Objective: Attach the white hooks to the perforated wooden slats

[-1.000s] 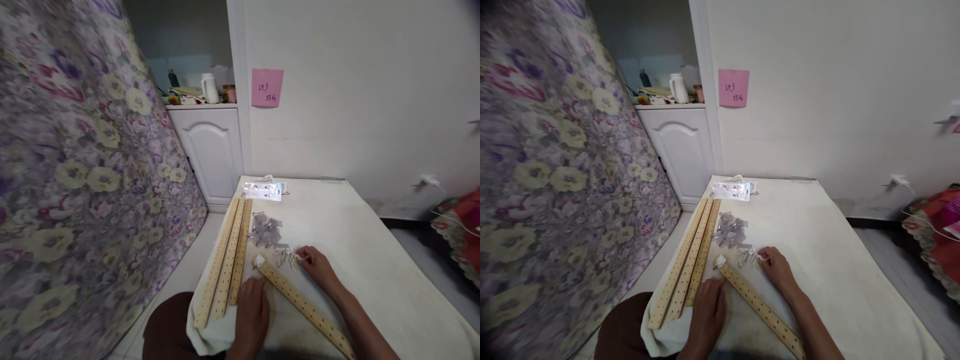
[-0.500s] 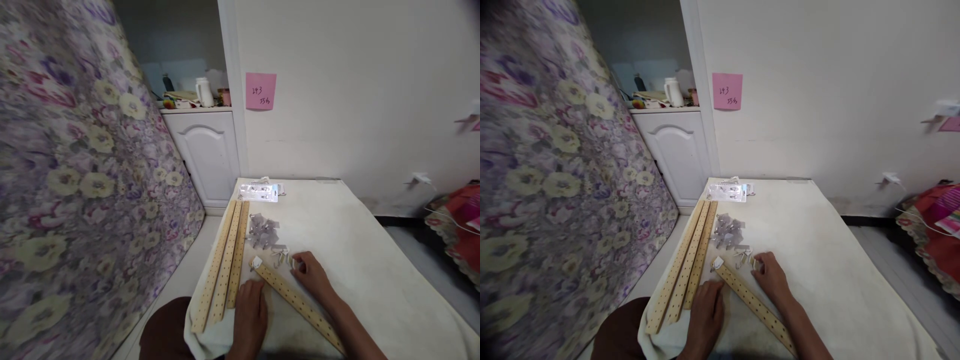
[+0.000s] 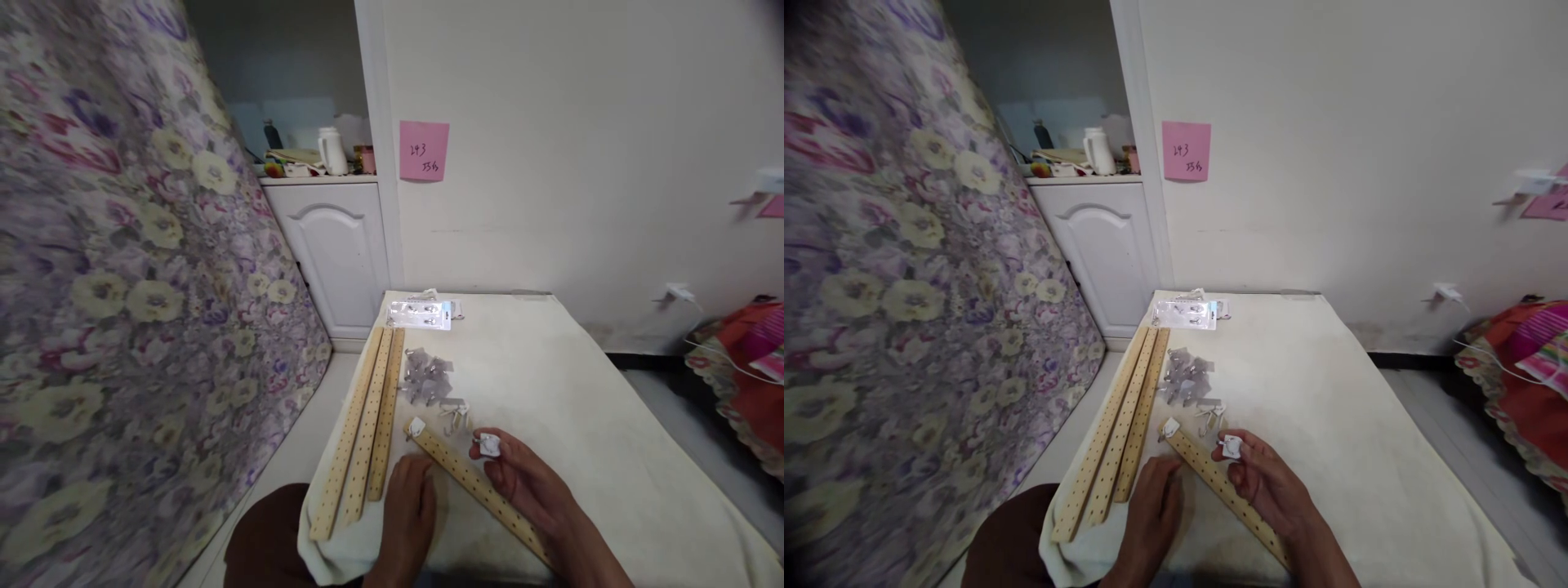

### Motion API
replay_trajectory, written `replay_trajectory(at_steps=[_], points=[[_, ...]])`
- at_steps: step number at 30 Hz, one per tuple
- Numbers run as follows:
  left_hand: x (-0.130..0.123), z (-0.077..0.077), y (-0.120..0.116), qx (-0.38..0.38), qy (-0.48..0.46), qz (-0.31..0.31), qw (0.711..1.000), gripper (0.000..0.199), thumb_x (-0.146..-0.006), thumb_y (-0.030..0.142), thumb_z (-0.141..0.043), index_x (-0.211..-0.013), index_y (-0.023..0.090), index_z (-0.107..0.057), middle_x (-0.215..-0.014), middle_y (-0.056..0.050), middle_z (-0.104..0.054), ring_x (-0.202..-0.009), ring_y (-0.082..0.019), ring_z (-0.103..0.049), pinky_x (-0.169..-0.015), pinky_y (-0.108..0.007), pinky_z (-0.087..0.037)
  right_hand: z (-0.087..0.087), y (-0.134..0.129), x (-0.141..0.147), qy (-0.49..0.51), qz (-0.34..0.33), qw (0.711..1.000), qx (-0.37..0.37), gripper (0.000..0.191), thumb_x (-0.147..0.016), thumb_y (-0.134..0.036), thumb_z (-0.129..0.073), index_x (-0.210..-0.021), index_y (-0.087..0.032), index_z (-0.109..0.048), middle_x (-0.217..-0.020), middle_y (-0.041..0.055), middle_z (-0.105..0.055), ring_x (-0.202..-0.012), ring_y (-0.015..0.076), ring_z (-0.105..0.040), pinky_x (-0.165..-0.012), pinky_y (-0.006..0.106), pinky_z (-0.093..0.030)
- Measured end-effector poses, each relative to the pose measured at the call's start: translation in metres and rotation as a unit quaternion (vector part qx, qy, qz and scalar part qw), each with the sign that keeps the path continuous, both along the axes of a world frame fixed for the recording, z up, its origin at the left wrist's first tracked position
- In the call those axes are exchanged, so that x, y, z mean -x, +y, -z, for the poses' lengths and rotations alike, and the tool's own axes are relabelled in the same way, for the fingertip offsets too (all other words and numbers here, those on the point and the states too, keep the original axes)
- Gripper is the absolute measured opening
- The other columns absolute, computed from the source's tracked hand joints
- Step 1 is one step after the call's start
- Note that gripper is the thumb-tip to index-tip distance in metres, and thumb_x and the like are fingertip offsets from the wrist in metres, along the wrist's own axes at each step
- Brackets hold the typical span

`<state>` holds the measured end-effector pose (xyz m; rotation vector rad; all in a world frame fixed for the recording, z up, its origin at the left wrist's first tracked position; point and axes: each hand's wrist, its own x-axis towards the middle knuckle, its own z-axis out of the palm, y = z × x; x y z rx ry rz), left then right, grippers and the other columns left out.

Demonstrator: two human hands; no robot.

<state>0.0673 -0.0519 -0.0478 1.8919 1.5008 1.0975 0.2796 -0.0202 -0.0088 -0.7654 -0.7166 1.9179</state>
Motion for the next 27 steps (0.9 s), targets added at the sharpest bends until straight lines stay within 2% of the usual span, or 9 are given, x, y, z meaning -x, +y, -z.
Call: replay_trajectory(at_steps=[4,7,10,12,17,23,27], points=[[-0.016,-0.027,-0.006,0.063,-0.118,0.012,0.991,0.021,-0.089,0.03,-0.047,-0.104,0.021,-0.059,-0.095,-0.006,-0.061,-0.089,-0.02,-0.056,-0.078,-0.031,-0.045,0.001,-0.006,0.011,0.04,-0.032,0.999,0.004,0.036,-0.076,-0.039,-0.071,-0.105,-0.018,-0.065,-0.089,0.0064,-0.066,-0.057,0.0072,-0.048,-0.05,0.019,-0.037],[-0.024,-0.042,-0.005,0.127,-0.204,0.023,0.97,0.026,-0.09,0.035,-0.046,-0.106,0.021,-0.06,-0.095,-0.004,-0.063,-0.086,-0.019,-0.057,-0.078,-0.03,-0.045,0.002,-0.009,0.019,0.039,-0.052,0.998,-0.006,0.036,-0.074,-0.037,-0.073,-0.103,-0.018,-0.065,-0.086,0.005,-0.065,-0.053,0.0053,-0.047,-0.046,0.017,-0.033],[-0.027,-0.046,0.0,0.197,-0.247,0.046,0.948,0.031,-0.089,0.037,-0.044,-0.106,0.019,-0.062,-0.086,-0.003,-0.064,-0.072,-0.016,-0.055,-0.069,-0.028,-0.045,0.002,-0.01,0.021,0.005,-0.072,0.997,-0.029,0.035,-0.073,-0.033,-0.074,-0.104,-0.019,-0.064,-0.077,0.001,-0.062,-0.049,0.0046,-0.047,-0.044,0.016,-0.032],[-0.026,-0.043,0.002,0.21,-0.258,0.047,0.942,0.031,-0.086,0.037,-0.047,-0.102,0.018,-0.064,-0.082,-0.002,-0.062,-0.068,-0.015,-0.053,-0.065,-0.027,-0.043,0.003,-0.009,0.021,-0.025,-0.083,0.995,-0.044,0.034,-0.072,-0.031,-0.075,-0.102,-0.02,-0.064,-0.075,-0.0005,-0.061,-0.049,0.0048,-0.049,-0.043,0.016,-0.033],[-0.023,-0.038,0.0,0.221,-0.282,0.03,0.933,0.026,-0.082,0.035,-0.054,-0.099,0.018,-0.064,-0.078,-0.001,-0.061,-0.066,-0.014,-0.052,-0.064,-0.025,-0.042,0.011,-0.005,0.023,-0.087,-0.074,0.991,-0.068,0.037,-0.069,-0.033,-0.076,-0.101,-0.02,-0.063,-0.077,-0.0005,-0.062,-0.048,0.0055,-0.05,-0.041,0.016,-0.035],[-0.022,-0.055,-0.009,0.109,-0.208,0.041,0.971,0.02,-0.087,0.033,-0.053,-0.098,0.022,-0.066,-0.093,-0.004,-0.06,-0.084,-0.018,-0.057,-0.075,-0.028,-0.044,0.022,-0.003,0.028,-0.075,-0.026,0.996,-0.041,0.039,-0.066,-0.034,-0.079,-0.1,-0.022,-0.063,-0.078,-0.0006,-0.063,-0.048,0.0066,-0.051,-0.04,0.017,-0.034],[-0.022,-0.065,-0.011,0.079,-0.192,0.072,0.975,0.022,-0.09,0.03,-0.048,-0.099,0.024,-0.068,-0.096,-0.005,-0.059,-0.093,-0.02,-0.057,-0.083,-0.03,-0.045,0.022,-0.007,0.031,-0.016,-0.016,1.0,0.007,0.041,-0.066,-0.033,-0.08,-0.103,-0.021,-0.066,-0.073,-0.0007,-0.061,-0.048,0.0057,-0.047,-0.042,0.018,-0.034]])
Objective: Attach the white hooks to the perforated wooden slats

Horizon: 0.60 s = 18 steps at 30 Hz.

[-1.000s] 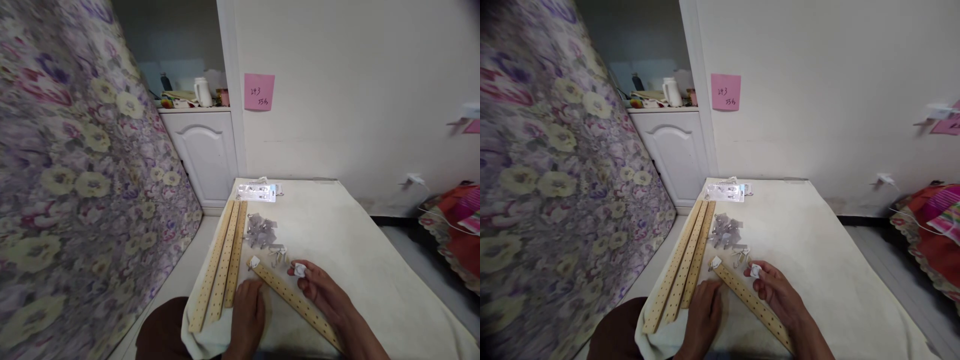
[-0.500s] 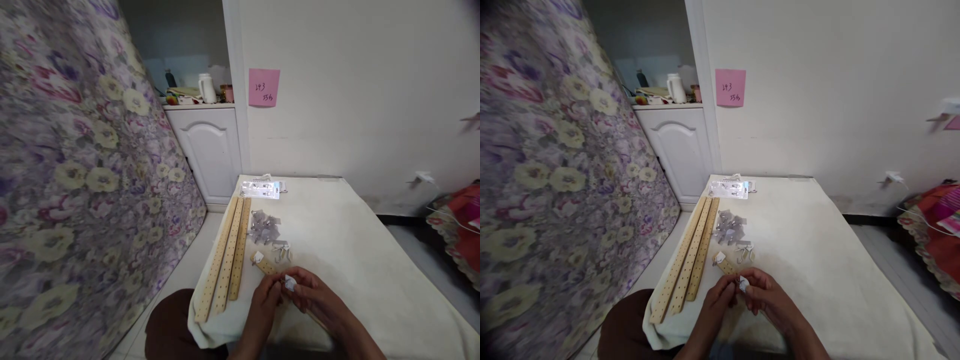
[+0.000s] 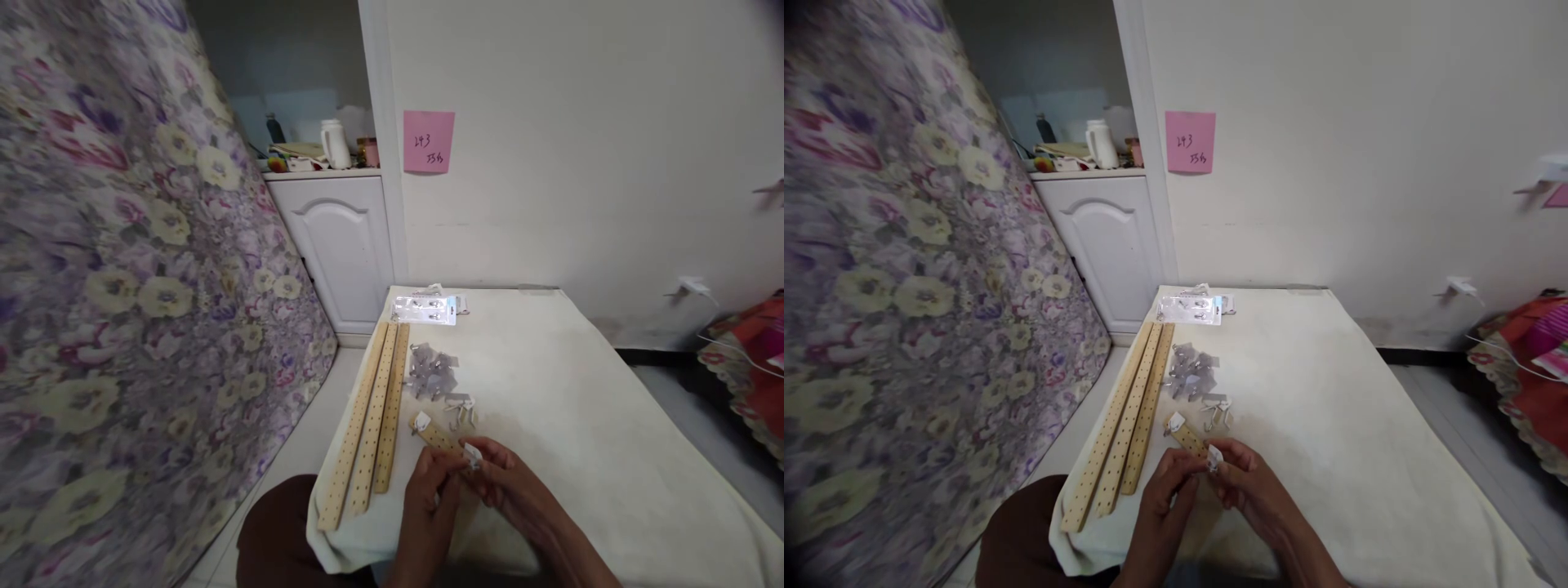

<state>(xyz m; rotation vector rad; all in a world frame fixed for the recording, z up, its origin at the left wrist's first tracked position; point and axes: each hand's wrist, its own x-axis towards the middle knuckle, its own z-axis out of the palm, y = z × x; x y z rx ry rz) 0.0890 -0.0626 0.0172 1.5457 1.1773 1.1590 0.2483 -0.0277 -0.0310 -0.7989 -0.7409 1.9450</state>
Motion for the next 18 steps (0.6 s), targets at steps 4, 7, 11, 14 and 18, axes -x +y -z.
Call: replay_trajectory(at_steps=[4,7,11,14,18], points=[[-0.001,-0.003,0.001,0.005,0.01,-0.02,1.0,0.021,-0.089,0.034,-0.05,-0.091,0.023,-0.068,-0.09,-0.004,-0.057,-0.084,-0.019,-0.056,-0.076,-0.029,-0.045,0.0,-0.006,0.006,0.04,0.002,0.999,0.03,0.035,-0.066,-0.029,-0.08,-0.099,-0.022,-0.069,-0.07,-0.0014,-0.06,-0.049,0.0056,-0.044,-0.044,0.018,-0.036],[-0.004,-0.004,0.002,0.022,0.048,-0.093,0.994,0.02,-0.084,0.039,-0.057,-0.087,0.022,-0.065,-0.082,-0.002,-0.055,-0.07,-0.016,-0.051,-0.065,-0.027,-0.043,-0.001,-0.008,0.01,0.056,0.001,0.997,0.046,0.035,-0.064,-0.03,-0.081,-0.097,-0.023,-0.07,-0.077,-0.0004,-0.062,-0.05,0.0061,-0.045,-0.046,0.019,-0.038],[-0.006,-0.004,0.002,0.068,0.026,-0.078,0.994,0.022,-0.084,0.04,-0.055,-0.092,0.02,-0.062,-0.086,-0.003,-0.058,-0.076,-0.017,-0.054,-0.07,-0.028,-0.044,-0.003,-0.01,0.015,0.104,-0.009,0.993,0.058,0.041,-0.061,-0.031,-0.084,-0.099,-0.022,-0.07,-0.078,-0.0009,-0.063,-0.053,0.005,-0.048,-0.05,0.016,-0.041],[-0.005,0.001,0.004,0.09,-0.016,-0.053,0.994,0.021,-0.085,0.037,-0.053,-0.086,0.019,-0.062,-0.086,-0.003,-0.06,-0.082,-0.019,-0.057,-0.075,-0.029,-0.044,-0.004,-0.012,0.017,0.119,-0.011,0.991,0.06,0.04,-0.062,-0.028,-0.084,-0.1,-0.023,-0.07,-0.08,-0.0016,-0.065,-0.052,0.0032,-0.05,-0.048,0.014,-0.04],[-0.002,0.01,0.009,0.13,-0.061,-0.057,0.988,0.018,-0.08,0.036,-0.058,-0.08,0.018,-0.062,-0.08,-0.003,-0.063,-0.081,-0.019,-0.057,-0.075,-0.029,-0.044,-0.005,-0.013,0.017,0.1,-0.016,0.994,0.052,0.042,-0.062,-0.028,-0.083,-0.101,-0.022,-0.069,-0.079,-0.0014,-0.065,-0.051,0.0036,-0.053,-0.043,0.014,-0.036]])
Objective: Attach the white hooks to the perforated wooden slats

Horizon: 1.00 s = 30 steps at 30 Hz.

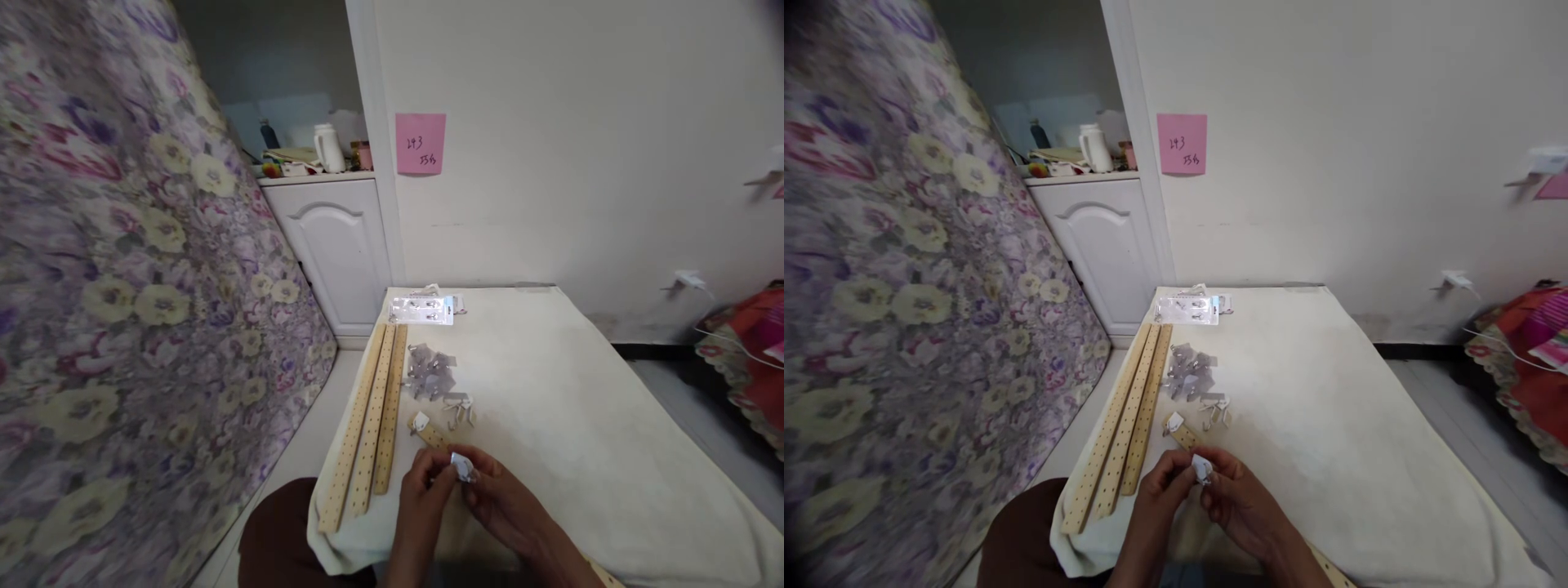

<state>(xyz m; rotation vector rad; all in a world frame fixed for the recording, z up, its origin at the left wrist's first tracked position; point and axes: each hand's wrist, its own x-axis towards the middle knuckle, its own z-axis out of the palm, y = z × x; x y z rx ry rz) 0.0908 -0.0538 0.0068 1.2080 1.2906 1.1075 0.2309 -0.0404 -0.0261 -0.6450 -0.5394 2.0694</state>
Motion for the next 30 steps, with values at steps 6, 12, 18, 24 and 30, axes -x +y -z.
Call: replay_trajectory(at_steps=[6,12,18,24,30], points=[[0.006,0.001,0.005,0.036,-0.037,-0.009,0.999,0.015,-0.076,0.032,-0.059,-0.075,0.017,-0.06,-0.073,0.0,-0.063,-0.073,-0.016,-0.057,-0.069,-0.026,-0.042,-0.006,0.008,-0.02,-0.113,-0.024,0.991,-0.063,0.043,-0.067,-0.037,-0.078,-0.106,-0.023,-0.066,-0.087,0.0024,-0.065,-0.048,0.0044,-0.048,-0.041,0.017,-0.03],[0.007,0.007,0.006,0.083,-0.059,0.015,0.995,0.016,-0.075,0.032,-0.059,-0.07,0.018,-0.053,-0.062,0.001,-0.061,-0.06,-0.014,-0.057,-0.057,-0.024,-0.039,-0.009,0.022,-0.031,-0.25,0.028,0.959,-0.128,0.027,-0.073,-0.039,-0.072,-0.089,-0.018,-0.067,-0.069,-0.0018,-0.059,-0.043,0.0022,-0.03,-0.04,0.019,-0.018],[0.002,0.011,0.004,0.076,-0.055,0.041,0.995,0.021,-0.078,0.037,-0.06,-0.074,0.017,-0.055,-0.062,0.002,-0.059,-0.056,-0.011,-0.054,-0.053,-0.021,-0.037,-0.008,0.024,-0.01,-0.299,-0.023,0.941,-0.154,0.033,-0.067,-0.044,-0.074,-0.075,-0.016,-0.059,-0.054,-0.006,-0.052,-0.038,0.0031,-0.035,-0.036,0.017,-0.023],[0.005,0.02,0.003,0.062,-0.041,0.018,0.997,0.017,-0.075,0.033,-0.062,-0.078,0.018,-0.056,-0.064,0.003,-0.056,-0.059,-0.011,-0.053,-0.056,-0.022,-0.041,0.002,0.022,-0.009,-0.309,-0.058,0.935,-0.163,0.031,-0.067,-0.04,-0.072,-0.072,-0.018,-0.052,-0.05,-0.007,-0.053,-0.038,0.0058,-0.043,-0.036,0.018,-0.033],[0.006,0.031,0.005,0.052,-0.013,0.025,0.998,0.019,-0.075,0.035,-0.062,-0.077,0.018,-0.056,-0.066,0.003,-0.057,-0.061,-0.013,-0.053,-0.057,-0.023,-0.042,0.009,0.026,-0.011,-0.338,-0.088,0.923,-0.165,0.023,-0.067,-0.033,-0.069,-0.071,-0.018,-0.051,-0.051,-0.0054,-0.056,-0.042,0.0089,-0.05,-0.039,0.019,-0.037]])
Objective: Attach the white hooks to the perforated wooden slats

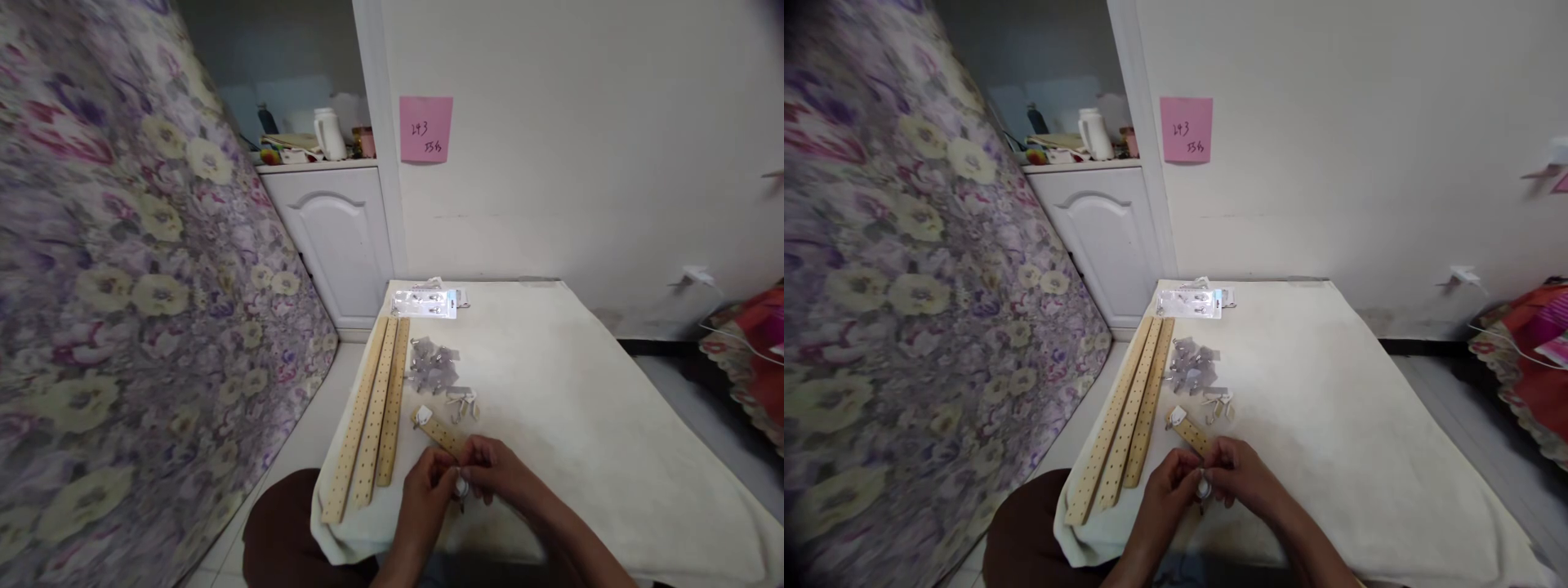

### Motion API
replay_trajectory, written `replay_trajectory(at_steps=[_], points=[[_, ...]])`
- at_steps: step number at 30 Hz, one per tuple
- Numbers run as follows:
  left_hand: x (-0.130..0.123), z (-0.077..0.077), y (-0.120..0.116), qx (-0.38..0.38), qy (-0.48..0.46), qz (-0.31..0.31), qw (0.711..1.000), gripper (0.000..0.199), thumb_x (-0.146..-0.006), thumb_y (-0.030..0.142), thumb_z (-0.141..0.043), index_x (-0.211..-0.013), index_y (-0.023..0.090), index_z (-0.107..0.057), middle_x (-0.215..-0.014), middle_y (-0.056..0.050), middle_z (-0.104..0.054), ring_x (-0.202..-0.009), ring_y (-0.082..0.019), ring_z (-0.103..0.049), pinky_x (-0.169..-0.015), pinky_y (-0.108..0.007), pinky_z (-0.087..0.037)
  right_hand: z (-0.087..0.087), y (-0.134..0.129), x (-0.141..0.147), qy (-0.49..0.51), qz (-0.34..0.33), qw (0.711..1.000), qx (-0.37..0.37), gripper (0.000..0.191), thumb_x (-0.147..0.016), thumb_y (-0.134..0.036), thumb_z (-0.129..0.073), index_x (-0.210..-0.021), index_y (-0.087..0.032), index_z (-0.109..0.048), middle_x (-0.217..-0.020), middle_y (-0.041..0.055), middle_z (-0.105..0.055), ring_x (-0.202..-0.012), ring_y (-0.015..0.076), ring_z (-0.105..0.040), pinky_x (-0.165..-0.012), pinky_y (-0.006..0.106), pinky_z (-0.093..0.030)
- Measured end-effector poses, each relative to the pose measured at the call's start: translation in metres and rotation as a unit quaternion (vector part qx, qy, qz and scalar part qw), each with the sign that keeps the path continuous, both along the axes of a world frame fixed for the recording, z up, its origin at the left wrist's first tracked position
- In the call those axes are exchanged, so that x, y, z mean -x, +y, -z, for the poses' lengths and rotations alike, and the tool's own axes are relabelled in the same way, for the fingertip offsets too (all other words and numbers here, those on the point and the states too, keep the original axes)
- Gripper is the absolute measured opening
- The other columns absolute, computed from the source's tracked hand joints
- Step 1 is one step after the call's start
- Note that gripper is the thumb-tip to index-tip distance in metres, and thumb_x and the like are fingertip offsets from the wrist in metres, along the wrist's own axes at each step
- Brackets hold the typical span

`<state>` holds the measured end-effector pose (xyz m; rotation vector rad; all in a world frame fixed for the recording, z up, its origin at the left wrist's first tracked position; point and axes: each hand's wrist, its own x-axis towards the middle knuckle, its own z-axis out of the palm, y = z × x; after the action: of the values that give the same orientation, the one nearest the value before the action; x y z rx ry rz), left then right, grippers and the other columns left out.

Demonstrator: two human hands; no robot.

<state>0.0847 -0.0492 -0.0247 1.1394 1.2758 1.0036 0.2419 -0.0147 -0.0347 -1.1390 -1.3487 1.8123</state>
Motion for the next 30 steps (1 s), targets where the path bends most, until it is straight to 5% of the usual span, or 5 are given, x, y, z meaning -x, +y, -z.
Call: replay_trajectory(at_steps=[11,19,30], points=[[0.019,0.009,0.0,-0.118,0.215,-0.056,0.968,0.016,-0.086,0.031,-0.049,-0.089,0.02,-0.06,-0.078,-0.002,-0.062,-0.072,-0.019,-0.057,-0.067,-0.028,-0.042,0.008,0.03,0.011,-0.074,0.134,0.988,-0.036,0.016,-0.066,-0.03,-0.063,-0.066,-0.021,-0.049,-0.044,-0.0083,-0.05,-0.035,0.009,-0.043,-0.037,0.021,-0.027],[0.015,0.027,-0.005,-0.208,0.295,-0.031,0.932,0.019,-0.09,0.021,-0.041,-0.091,0.021,-0.059,-0.088,-0.006,-0.06,-0.085,-0.021,-0.056,-0.075,-0.033,-0.045,0.016,0.037,0.011,-0.083,0.158,0.981,-0.071,0.015,-0.065,-0.028,-0.063,-0.062,-0.02,-0.052,-0.051,-0.0057,-0.052,-0.044,0.0103,-0.045,-0.045,0.023,-0.032],[0.016,0.033,-0.006,-0.226,0.325,-0.018,0.918,0.021,-0.091,0.018,-0.039,-0.101,0.02,-0.058,-0.093,-0.006,-0.06,-0.09,-0.021,-0.055,-0.079,-0.034,-0.046,0.03,0.038,0.01,-0.08,0.158,0.981,-0.085,0.012,-0.065,-0.027,-0.064,-0.068,-0.018,-0.058,-0.06,-0.0021,-0.06,-0.057,0.0148,-0.054,-0.056,0.025,-0.04]])
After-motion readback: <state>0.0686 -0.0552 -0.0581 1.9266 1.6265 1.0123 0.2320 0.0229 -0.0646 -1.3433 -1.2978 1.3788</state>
